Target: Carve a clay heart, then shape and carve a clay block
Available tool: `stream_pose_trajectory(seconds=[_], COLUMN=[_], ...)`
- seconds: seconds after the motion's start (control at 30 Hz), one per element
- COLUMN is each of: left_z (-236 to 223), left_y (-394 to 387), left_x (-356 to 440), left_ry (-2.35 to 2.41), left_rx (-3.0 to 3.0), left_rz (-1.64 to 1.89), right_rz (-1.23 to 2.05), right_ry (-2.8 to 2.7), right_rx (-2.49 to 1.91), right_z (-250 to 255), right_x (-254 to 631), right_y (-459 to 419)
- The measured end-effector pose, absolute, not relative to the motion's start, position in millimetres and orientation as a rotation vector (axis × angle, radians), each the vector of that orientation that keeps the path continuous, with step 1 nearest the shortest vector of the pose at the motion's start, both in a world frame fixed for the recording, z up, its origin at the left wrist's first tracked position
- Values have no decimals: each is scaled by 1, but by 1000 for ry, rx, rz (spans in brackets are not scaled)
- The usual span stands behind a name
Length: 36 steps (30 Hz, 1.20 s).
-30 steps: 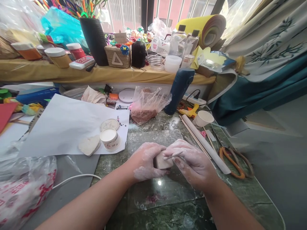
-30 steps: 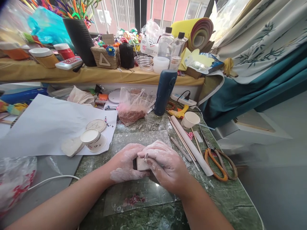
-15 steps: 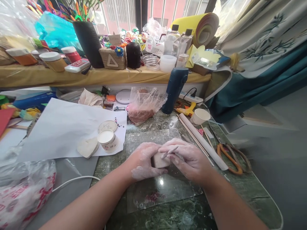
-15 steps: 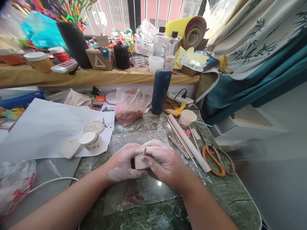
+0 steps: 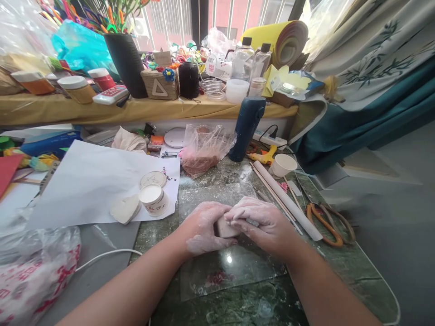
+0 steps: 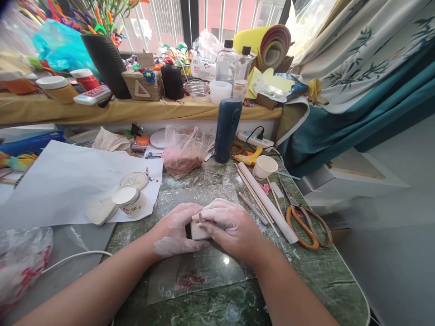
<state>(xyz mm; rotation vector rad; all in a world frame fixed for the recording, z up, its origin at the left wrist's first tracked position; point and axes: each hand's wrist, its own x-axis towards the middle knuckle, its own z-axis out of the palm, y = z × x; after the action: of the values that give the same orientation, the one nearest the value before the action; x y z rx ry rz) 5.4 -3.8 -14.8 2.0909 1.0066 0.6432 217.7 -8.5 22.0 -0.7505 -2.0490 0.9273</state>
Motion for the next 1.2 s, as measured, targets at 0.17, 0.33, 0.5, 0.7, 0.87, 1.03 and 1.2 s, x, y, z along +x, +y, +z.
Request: stream_pose_trajectory(seconds=[0.17, 0.33, 0.5, 0.7, 0.87, 1.03, 1.2], left_z=[-13, -13, -13, -14, -14, -13, -14], left_y=[-4, -3, -4, -4, -3, -4, -4], left_x=[6, 6, 5, 5, 5, 6, 6], left_ry=[998, 984, 987, 979, 969, 1004, 1014], left_rx=[2089, 2136, 2111, 2092, 2125, 2084, 2084], left_rz=[646, 643, 675, 692, 649, 667, 643], right_rz=[872, 970, 978, 909, 988, 965, 902], right_ry=[-1943, -2038, -1953, -1923, -2084, -1973, -1898], right_rx=[-967, -810, -810, -911, -767, -759, -930], right_z=[17, 23, 22, 23, 29, 23, 23], right_x=[210, 218, 216, 208, 219, 218, 209], right_y=[-10, -10, -7, -11, -10, -7, -11])
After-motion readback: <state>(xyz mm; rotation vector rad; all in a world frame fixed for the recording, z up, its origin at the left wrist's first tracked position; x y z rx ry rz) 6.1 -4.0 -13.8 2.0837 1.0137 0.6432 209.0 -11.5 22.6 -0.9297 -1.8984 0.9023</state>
